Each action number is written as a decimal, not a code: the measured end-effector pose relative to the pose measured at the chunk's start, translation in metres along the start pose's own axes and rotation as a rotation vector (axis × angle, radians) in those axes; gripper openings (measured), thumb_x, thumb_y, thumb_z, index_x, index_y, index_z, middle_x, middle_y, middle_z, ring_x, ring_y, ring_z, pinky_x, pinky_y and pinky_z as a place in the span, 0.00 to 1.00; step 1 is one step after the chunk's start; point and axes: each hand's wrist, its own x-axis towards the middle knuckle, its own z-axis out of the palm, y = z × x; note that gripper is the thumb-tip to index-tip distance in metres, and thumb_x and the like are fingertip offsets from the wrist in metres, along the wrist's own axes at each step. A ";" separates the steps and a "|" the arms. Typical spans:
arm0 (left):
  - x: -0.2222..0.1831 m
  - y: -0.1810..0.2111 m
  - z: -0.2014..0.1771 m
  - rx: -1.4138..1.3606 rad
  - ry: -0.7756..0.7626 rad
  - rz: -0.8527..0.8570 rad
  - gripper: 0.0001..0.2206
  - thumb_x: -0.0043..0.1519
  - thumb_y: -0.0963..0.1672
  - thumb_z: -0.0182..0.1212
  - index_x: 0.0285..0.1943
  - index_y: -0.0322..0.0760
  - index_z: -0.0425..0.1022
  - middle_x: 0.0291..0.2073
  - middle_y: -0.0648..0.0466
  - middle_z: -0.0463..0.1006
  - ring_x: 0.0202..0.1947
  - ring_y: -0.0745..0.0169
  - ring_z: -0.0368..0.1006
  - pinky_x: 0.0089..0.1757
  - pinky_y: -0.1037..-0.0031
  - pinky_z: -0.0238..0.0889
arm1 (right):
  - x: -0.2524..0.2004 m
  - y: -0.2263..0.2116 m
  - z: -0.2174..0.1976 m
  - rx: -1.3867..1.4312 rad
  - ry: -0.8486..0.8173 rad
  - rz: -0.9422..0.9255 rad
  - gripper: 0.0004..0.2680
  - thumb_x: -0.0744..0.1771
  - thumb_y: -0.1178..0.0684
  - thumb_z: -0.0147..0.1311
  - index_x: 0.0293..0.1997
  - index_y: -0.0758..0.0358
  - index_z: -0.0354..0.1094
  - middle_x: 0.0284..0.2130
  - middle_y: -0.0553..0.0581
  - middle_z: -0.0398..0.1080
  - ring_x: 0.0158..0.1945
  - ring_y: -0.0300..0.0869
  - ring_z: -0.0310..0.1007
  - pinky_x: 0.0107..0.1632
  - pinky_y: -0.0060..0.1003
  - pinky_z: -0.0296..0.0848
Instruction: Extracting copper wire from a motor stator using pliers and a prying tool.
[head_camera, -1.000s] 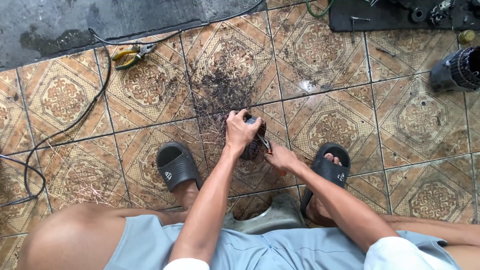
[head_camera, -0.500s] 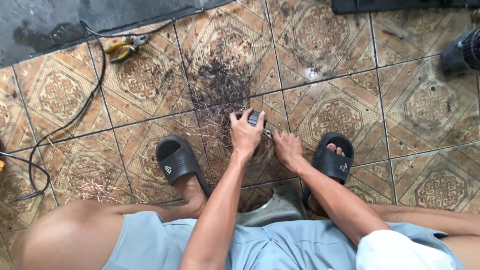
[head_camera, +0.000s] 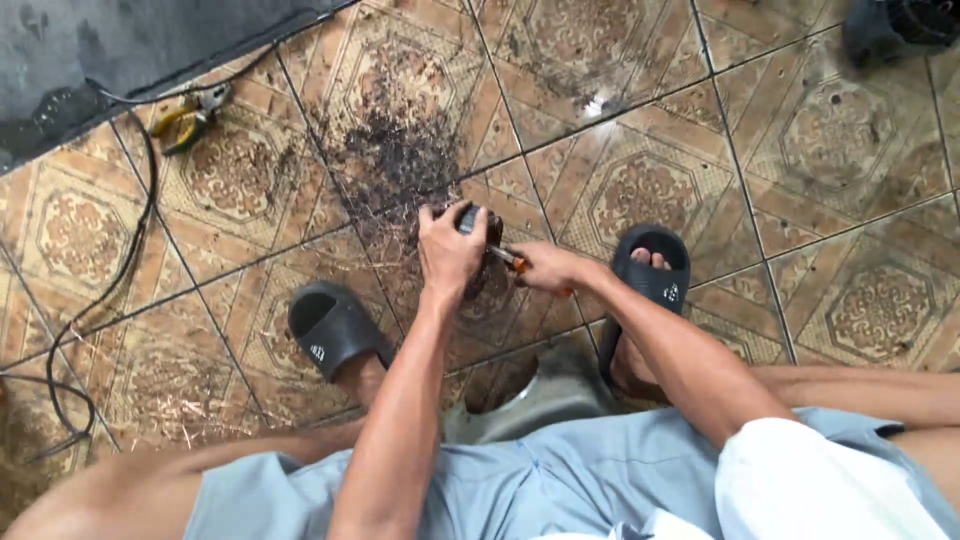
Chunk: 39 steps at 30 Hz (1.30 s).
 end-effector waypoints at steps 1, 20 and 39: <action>0.002 -0.002 0.001 0.032 -0.022 -0.014 0.20 0.59 0.54 0.63 0.52 0.42 0.83 0.45 0.40 0.72 0.48 0.31 0.77 0.50 0.51 0.72 | -0.021 -0.014 -0.001 -0.082 0.039 -0.062 0.04 0.63 0.59 0.50 0.37 0.66 0.62 0.25 0.70 0.67 0.23 0.62 0.66 0.25 0.55 0.61; 0.020 0.022 -0.018 -0.008 -0.183 -0.171 0.22 0.56 0.56 0.63 0.53 0.45 0.83 0.45 0.37 0.74 0.53 0.30 0.74 0.55 0.56 0.69 | 0.039 0.038 0.005 -0.825 0.240 0.040 0.26 0.65 0.54 0.52 0.73 0.64 0.49 0.48 0.72 0.69 0.53 0.68 0.73 0.51 0.60 0.77; 0.003 0.012 -0.023 -0.100 -0.140 -0.128 0.21 0.58 0.55 0.65 0.54 0.44 0.83 0.47 0.37 0.73 0.53 0.30 0.74 0.53 0.54 0.71 | 0.024 0.017 -0.001 0.456 -0.190 0.240 0.10 0.62 0.66 0.55 0.45 0.86 0.66 0.14 0.74 0.66 0.16 0.57 0.74 0.23 0.55 0.77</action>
